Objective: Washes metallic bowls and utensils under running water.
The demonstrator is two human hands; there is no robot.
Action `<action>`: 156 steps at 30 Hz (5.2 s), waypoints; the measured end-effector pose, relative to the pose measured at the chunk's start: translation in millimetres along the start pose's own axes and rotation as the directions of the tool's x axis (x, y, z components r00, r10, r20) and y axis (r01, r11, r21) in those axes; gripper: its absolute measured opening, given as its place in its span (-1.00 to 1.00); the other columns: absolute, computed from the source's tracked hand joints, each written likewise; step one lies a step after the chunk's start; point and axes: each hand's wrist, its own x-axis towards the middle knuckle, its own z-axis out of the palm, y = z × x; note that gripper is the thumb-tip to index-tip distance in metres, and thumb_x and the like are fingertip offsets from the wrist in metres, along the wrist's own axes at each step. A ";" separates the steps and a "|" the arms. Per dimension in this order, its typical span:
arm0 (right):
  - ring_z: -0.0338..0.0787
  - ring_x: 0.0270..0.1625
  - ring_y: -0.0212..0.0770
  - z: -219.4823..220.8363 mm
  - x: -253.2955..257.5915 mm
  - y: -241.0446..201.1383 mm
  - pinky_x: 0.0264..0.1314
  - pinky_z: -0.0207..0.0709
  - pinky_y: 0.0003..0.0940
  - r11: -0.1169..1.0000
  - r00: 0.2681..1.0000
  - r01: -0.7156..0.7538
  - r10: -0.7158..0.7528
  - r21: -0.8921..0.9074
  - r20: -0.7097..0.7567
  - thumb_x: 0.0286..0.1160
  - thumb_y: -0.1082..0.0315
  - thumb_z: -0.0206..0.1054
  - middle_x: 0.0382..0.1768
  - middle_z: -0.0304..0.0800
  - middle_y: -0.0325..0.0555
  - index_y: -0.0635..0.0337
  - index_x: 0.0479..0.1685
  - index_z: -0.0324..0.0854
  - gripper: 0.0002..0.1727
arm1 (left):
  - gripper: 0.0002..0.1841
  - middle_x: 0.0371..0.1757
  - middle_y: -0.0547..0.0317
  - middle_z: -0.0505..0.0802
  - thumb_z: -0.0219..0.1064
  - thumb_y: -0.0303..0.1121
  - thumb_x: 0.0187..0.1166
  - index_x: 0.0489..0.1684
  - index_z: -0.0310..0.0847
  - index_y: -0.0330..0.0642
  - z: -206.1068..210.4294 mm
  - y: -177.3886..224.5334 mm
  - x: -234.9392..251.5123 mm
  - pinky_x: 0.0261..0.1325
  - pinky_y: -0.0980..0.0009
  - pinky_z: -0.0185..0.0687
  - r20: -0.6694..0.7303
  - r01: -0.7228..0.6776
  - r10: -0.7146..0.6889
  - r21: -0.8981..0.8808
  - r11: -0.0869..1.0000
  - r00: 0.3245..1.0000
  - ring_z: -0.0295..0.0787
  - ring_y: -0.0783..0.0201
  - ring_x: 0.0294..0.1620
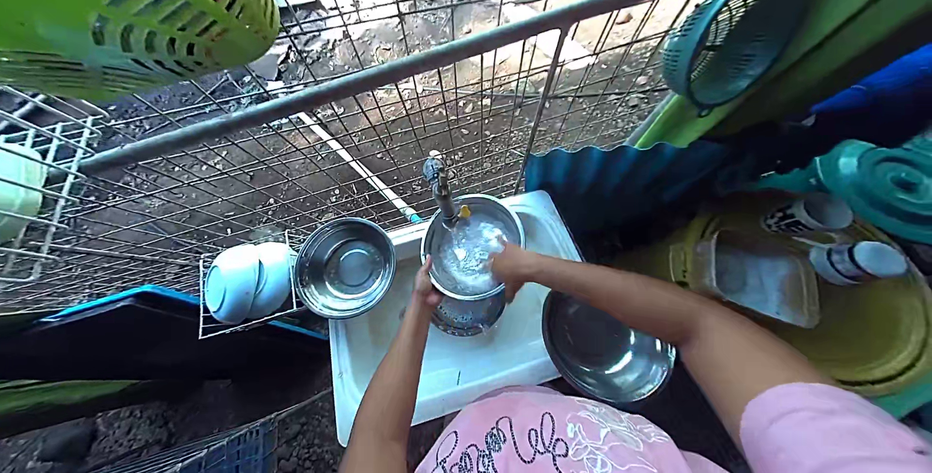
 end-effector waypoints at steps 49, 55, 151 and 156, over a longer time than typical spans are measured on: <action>-0.10 0.94 0.19 31.3 65.2 38.9 0.81 -0.64 0.54 0.980 0.845 -0.076 0.160 0.181 -0.510 0.65 -0.42 -0.01 0.85 0.12 0.16 0.20 0.77 0.31 -0.04 | -0.38 0.82 -0.24 0.21 -0.12 -0.35 0.90 0.92 -0.28 -0.16 15.5 10.4 -39.1 0.67 0.16 0.34 -0.046 -0.364 0.405 0.354 0.861 0.913 0.33 0.09 0.71; -0.02 0.91 0.23 33.3 89.8 -22.0 0.87 -0.21 0.34 0.832 0.757 0.129 0.269 0.540 -0.596 0.81 -0.04 -0.01 0.88 -0.02 0.23 0.26 0.86 0.11 -0.24 | -0.52 0.40 -0.10 0.62 -0.24 -0.27 0.93 0.75 0.04 -0.24 44.0 -21.5 -33.0 0.38 0.22 0.58 -0.027 -0.291 0.296 0.117 0.950 0.955 0.64 0.22 0.31; 0.69 0.38 0.38 -40.2 64.2 6.4 0.44 0.43 0.41 0.954 0.908 -0.033 0.153 0.296 -0.390 0.64 0.28 0.29 0.20 0.77 0.38 0.41 0.19 0.72 -0.63 | -0.30 0.28 -0.09 0.78 -0.48 0.16 0.86 0.64 0.29 -0.10 11.2 4.4 -19.8 0.24 0.04 0.73 0.199 -0.030 -0.024 0.260 0.965 0.980 0.78 0.06 0.23; 0.61 0.45 0.45 -29.1 45.0 8.8 0.36 0.43 0.50 0.842 0.869 -0.383 0.468 0.381 -0.162 0.55 0.30 0.33 0.34 0.64 0.49 0.55 0.19 0.64 -0.57 | -0.41 0.42 -0.13 0.68 -0.35 0.01 0.93 0.73 0.16 -0.17 10.3 4.1 -20.1 0.35 0.10 0.66 0.034 -0.202 0.200 0.091 0.975 0.979 0.70 0.09 0.34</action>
